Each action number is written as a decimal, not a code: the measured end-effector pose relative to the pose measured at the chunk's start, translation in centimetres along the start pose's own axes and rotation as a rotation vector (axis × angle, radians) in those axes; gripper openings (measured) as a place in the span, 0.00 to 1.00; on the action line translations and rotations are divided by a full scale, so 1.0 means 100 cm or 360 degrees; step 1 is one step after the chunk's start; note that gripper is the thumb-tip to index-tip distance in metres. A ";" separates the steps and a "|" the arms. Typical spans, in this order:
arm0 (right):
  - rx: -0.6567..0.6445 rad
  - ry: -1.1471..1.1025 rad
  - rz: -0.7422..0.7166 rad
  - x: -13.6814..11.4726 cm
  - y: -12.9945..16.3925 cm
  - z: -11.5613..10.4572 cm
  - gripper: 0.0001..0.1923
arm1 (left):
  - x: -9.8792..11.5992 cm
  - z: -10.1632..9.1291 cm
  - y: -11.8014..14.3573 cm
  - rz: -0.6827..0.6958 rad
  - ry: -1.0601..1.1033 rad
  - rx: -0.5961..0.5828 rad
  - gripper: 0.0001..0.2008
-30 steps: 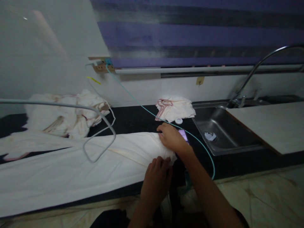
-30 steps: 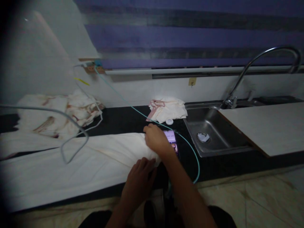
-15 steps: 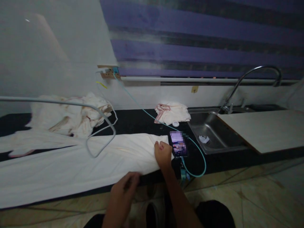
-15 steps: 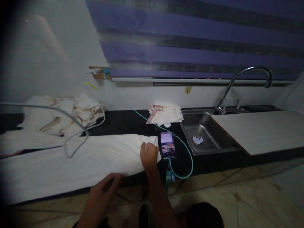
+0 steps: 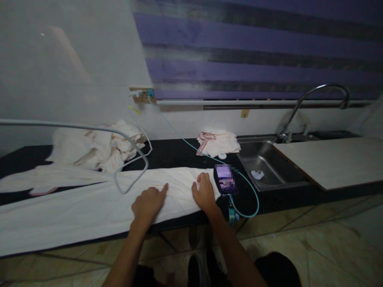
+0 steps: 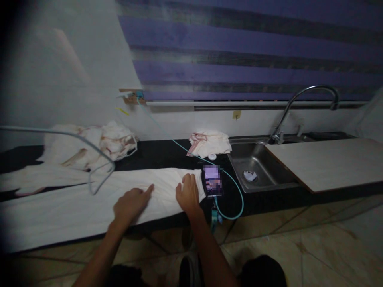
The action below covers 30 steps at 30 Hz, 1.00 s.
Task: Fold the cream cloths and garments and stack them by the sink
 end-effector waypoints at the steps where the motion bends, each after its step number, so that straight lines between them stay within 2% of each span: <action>1: -0.0005 0.0014 0.0015 0.000 0.001 0.002 0.08 | -0.001 0.003 0.001 -0.0012 -0.0028 -0.0011 0.38; 3: -0.0043 0.0036 0.0038 0.000 0.003 0.006 0.16 | -0.003 0.008 0.001 0.0007 -0.0062 -0.0023 0.36; 5: -0.0059 0.0019 0.0035 -0.001 0.004 0.009 0.19 | -0.005 0.010 0.002 0.0060 -0.0084 -0.0007 0.30; 8: -0.0014 -0.0025 0.0014 -0.001 0.004 0.007 0.15 | -0.008 0.011 0.005 0.0132 -0.0097 0.0032 0.24; 11: 0.0096 -0.0073 -0.0009 0.001 0.003 0.001 0.09 | -0.012 0.010 0.011 0.0133 -0.0061 0.0117 0.22; 14: 0.0176 -0.0134 -0.0065 0.000 0.002 -0.004 0.11 | -0.019 0.007 0.016 0.0108 0.0062 0.0243 0.19; 16: 0.0155 -0.0136 -0.0122 -0.003 0.002 -0.003 0.15 | -0.027 0.006 0.015 0.0080 0.0242 0.0312 0.14; 19: 0.0054 -0.0007 -0.0156 -0.008 0.003 0.004 0.21 | -0.040 0.003 0.010 0.0052 0.0796 0.0411 0.06; 23: -0.0134 0.0344 -0.0057 -0.008 0.007 0.020 0.28 | -0.052 0.003 0.005 -0.0026 0.2011 0.0404 0.14; 25: -0.0235 0.0445 -0.0021 -0.008 0.009 0.027 0.31 | -0.049 0.007 0.004 -0.0154 0.2556 0.0209 0.13; 27: -0.0293 0.0487 0.0002 -0.008 0.010 0.031 0.32 | -0.040 0.010 0.004 -0.0282 0.2979 -0.0083 0.08; 28: -0.0306 0.0497 0.0007 -0.008 0.009 0.032 0.33 | -0.034 0.009 0.004 -0.0317 0.3134 -0.0200 0.05; 30: -0.0311 0.0504 0.0008 -0.008 0.009 0.032 0.33 | -0.031 0.005 -0.001 -0.0389 0.3297 -0.0271 0.05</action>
Point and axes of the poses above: each hand's wrist, its own y-axis away from the middle knuckle, its own z-axis out of the palm, x = y × z, the point moved 9 cm from there along -y, towards the middle knuckle, and after that the axes turned 2 degrees about -y, right-handed, at the moved point
